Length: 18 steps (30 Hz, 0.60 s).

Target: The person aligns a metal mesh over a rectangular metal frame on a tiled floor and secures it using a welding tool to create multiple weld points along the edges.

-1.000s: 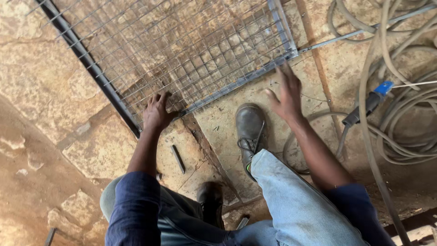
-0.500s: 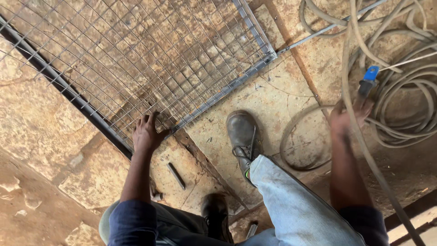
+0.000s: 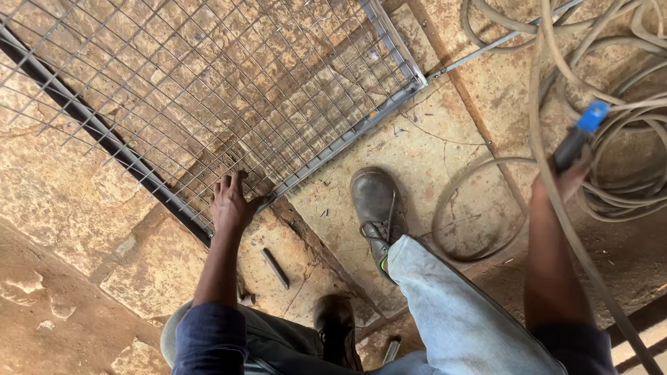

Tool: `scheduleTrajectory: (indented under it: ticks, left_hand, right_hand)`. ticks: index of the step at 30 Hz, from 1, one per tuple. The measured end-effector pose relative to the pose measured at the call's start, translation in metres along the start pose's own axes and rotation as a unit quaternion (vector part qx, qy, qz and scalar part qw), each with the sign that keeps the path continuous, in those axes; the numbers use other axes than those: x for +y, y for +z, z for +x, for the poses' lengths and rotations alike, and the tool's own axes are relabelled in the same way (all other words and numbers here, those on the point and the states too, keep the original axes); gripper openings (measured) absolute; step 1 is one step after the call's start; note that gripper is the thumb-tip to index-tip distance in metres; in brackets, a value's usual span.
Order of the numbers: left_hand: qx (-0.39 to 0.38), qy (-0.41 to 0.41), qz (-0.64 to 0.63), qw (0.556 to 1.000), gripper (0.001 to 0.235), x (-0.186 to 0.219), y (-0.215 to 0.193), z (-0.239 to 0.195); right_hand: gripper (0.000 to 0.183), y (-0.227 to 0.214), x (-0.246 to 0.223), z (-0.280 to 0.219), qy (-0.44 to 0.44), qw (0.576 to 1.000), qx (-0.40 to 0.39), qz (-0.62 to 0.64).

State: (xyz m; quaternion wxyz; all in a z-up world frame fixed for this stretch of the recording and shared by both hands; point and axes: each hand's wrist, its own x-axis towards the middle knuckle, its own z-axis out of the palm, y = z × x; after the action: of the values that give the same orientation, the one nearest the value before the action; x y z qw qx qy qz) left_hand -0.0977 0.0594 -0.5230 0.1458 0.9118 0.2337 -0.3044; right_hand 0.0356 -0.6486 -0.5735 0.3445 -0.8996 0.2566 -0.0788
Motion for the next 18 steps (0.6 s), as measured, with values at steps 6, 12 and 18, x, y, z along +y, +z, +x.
scheduleTrajectory:
  ticks: [6,12,18]
  left_hand:
    - [-0.013,-0.009,-0.017,1.0,0.099,-0.005,0.005,0.003]
    - [0.012,0.018,-0.034,0.999,0.098,-0.006,0.006,0.004]
    - [0.021,0.025,-0.022,0.999,0.093,-0.003,0.003,0.002]
  right_hand:
    - [0.075,-0.05,-0.02,-0.092,-0.028,0.973,-0.121,0.196]
    - [0.083,-0.054,-0.092,-0.166,0.241,0.951,-0.11,0.159]
    - [0.067,0.008,-0.152,-0.184,-0.261,0.954,-0.096,0.111]
